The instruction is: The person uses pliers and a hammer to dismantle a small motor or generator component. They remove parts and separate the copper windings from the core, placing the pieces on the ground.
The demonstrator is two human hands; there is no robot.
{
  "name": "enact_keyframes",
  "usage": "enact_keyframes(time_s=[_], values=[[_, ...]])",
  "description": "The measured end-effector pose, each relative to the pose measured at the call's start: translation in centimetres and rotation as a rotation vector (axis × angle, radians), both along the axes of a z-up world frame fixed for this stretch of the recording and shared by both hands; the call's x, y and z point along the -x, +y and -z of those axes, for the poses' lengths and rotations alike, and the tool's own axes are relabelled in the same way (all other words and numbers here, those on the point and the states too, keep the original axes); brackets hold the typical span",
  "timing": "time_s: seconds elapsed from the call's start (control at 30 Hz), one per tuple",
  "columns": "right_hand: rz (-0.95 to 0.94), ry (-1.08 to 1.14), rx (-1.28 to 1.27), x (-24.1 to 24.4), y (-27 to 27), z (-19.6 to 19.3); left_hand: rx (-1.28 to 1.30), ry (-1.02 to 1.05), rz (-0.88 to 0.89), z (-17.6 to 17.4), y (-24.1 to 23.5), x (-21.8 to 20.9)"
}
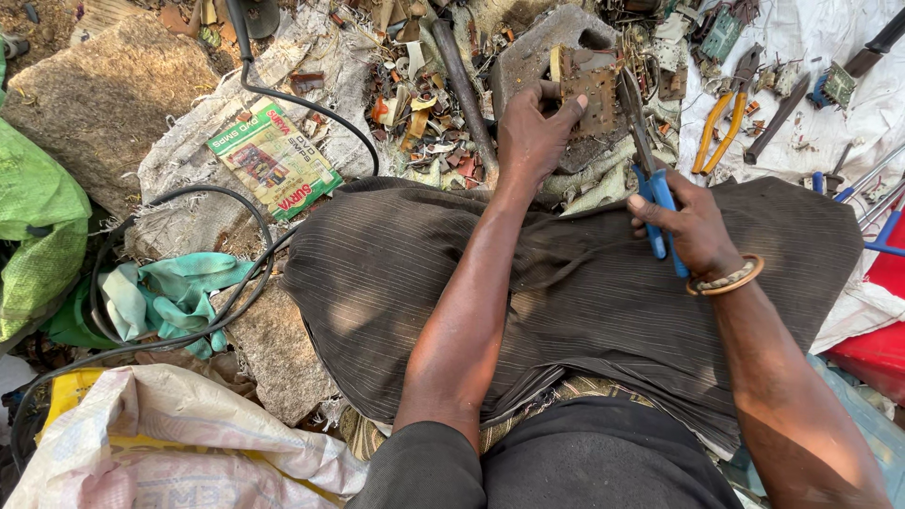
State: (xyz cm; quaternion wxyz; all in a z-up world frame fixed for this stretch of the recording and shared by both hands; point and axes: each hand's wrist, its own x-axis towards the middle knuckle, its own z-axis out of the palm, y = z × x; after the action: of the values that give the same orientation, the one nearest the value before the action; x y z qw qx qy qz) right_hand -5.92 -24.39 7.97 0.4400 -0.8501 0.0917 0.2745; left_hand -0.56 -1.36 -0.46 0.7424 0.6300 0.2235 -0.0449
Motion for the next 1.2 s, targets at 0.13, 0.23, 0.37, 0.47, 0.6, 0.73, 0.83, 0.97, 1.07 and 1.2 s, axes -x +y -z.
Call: enact_keyframes(time_s=[0.13, 0.23, 0.37, 0.47, 0.6, 0.73, 0.83, 0.97, 1.07, 1.2], values=[[-0.006, 0.078, -0.035, -0.6, -0.9, -1.3, 0.049, -0.025, 0.011, 0.2, -0.2, 0.2], [0.044, 0.161, -0.190, -0.9, -1.3, -1.9, 0.129, -0.065, -0.017, 0.4, -0.3, 0.0], [0.055, 0.181, -0.186, -0.9, -1.1, -1.7, 0.155, -0.072, -0.027, 0.7, -0.3, -0.1], [0.020, 0.142, -0.133, -0.6, -1.1, -1.6, 0.191, -0.040, -0.042, 0.8, -0.5, -0.1], [-0.007, 0.120, -0.088, -1.0, -1.3, -1.9, 0.307, -0.041, -0.046, 0.4, -0.4, -0.2], [-0.005, 0.135, -0.069, -1.0, -1.6, -1.9, 0.325, 0.003, -0.035, 0.1, -0.1, -0.1], [0.026, 0.186, -0.188, -0.6, -1.9, -1.9, 0.339, -0.014, -0.035, -0.1, -0.2, 0.0], [0.103, 0.277, -0.406, -0.8, -1.9, -1.7, 0.368, 0.003, -0.022, -0.3, -0.3, -0.4], [-0.006, 0.161, -0.150, -1.0, -1.7, -1.3, 0.395, 0.020, -0.017, -0.1, -0.2, -0.2], [0.051, 0.185, -0.269, -1.3, -1.4, -1.0, 0.386, 0.007, -0.008, -0.1, -0.5, -0.2]])
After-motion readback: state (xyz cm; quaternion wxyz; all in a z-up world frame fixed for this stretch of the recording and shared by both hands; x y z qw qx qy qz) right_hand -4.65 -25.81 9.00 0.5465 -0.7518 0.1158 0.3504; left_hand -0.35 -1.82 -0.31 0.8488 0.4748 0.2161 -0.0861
